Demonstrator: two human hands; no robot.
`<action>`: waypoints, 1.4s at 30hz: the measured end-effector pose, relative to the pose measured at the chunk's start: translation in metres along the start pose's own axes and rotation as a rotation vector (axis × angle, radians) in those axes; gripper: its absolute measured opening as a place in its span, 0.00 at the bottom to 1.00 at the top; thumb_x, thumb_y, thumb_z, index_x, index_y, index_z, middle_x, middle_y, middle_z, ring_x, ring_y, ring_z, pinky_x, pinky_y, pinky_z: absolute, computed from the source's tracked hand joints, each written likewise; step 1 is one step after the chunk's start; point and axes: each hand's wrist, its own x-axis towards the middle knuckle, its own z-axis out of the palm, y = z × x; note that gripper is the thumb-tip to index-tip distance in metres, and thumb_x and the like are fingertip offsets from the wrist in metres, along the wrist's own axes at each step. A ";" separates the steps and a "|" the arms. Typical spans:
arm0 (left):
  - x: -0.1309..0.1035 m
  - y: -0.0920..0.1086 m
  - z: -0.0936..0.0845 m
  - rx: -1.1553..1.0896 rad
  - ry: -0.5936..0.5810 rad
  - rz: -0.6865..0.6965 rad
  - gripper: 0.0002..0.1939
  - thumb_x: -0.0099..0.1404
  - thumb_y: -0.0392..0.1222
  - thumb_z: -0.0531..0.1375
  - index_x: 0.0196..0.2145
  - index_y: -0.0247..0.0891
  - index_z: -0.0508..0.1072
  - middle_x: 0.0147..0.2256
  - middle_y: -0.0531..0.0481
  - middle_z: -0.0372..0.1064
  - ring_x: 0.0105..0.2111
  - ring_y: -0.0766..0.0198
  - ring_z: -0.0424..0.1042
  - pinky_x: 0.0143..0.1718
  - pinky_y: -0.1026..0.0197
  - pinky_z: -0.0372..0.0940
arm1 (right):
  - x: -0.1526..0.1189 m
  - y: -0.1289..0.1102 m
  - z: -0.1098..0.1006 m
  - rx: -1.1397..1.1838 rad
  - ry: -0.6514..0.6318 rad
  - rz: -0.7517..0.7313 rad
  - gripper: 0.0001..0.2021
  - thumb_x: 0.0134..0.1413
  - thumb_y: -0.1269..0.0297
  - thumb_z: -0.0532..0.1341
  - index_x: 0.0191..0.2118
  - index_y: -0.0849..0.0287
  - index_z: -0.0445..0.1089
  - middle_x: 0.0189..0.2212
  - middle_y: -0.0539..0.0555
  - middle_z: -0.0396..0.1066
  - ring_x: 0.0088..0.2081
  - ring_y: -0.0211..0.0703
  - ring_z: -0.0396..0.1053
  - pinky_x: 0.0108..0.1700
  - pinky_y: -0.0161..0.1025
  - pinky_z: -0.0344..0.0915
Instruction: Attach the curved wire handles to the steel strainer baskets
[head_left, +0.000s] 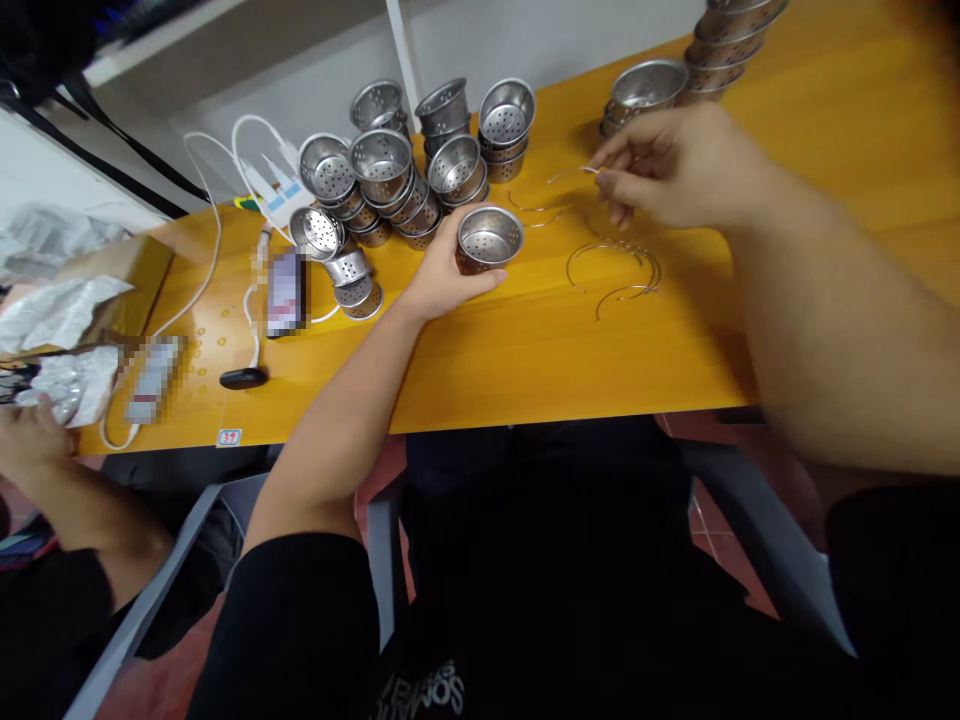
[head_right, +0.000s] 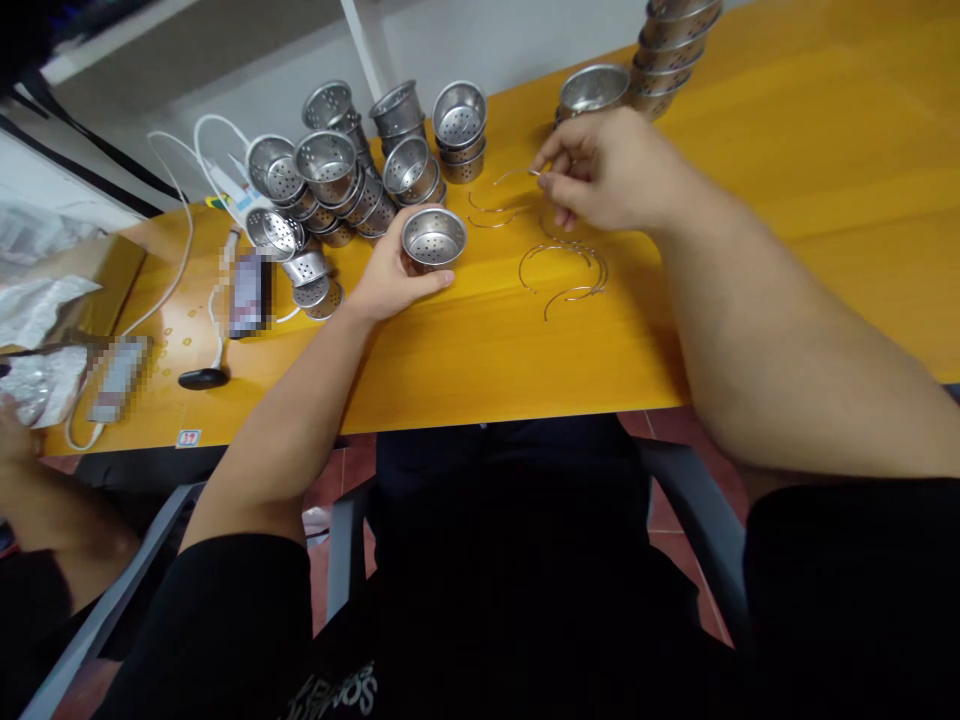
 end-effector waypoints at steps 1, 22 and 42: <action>-0.001 -0.002 0.000 -0.006 0.019 -0.010 0.46 0.67 0.62 0.68 0.71 0.46 0.50 0.66 0.39 0.63 0.70 0.48 0.68 0.77 0.38 0.59 | 0.000 -0.001 0.004 0.035 -0.009 0.007 0.10 0.70 0.81 0.67 0.47 0.59 0.77 0.25 0.51 0.75 0.24 0.35 0.71 0.31 0.38 0.66; 0.007 0.035 -0.002 -0.147 0.003 -0.207 0.56 0.54 0.76 0.71 0.66 0.43 0.55 0.57 0.42 0.71 0.59 0.50 0.77 0.67 0.40 0.69 | -0.012 -0.048 0.045 0.192 0.056 0.032 0.13 0.72 0.50 0.66 0.45 0.54 0.69 0.28 0.53 0.74 0.21 0.38 0.62 0.25 0.40 0.59; 0.010 0.037 -0.003 -0.118 0.068 -0.212 0.54 0.55 0.75 0.72 0.66 0.44 0.57 0.58 0.41 0.71 0.59 0.51 0.76 0.66 0.41 0.70 | -0.007 -0.043 0.053 0.268 0.099 -0.105 0.23 0.60 0.38 0.73 0.43 0.54 0.77 0.39 0.60 0.78 0.35 0.47 0.70 0.45 0.50 0.71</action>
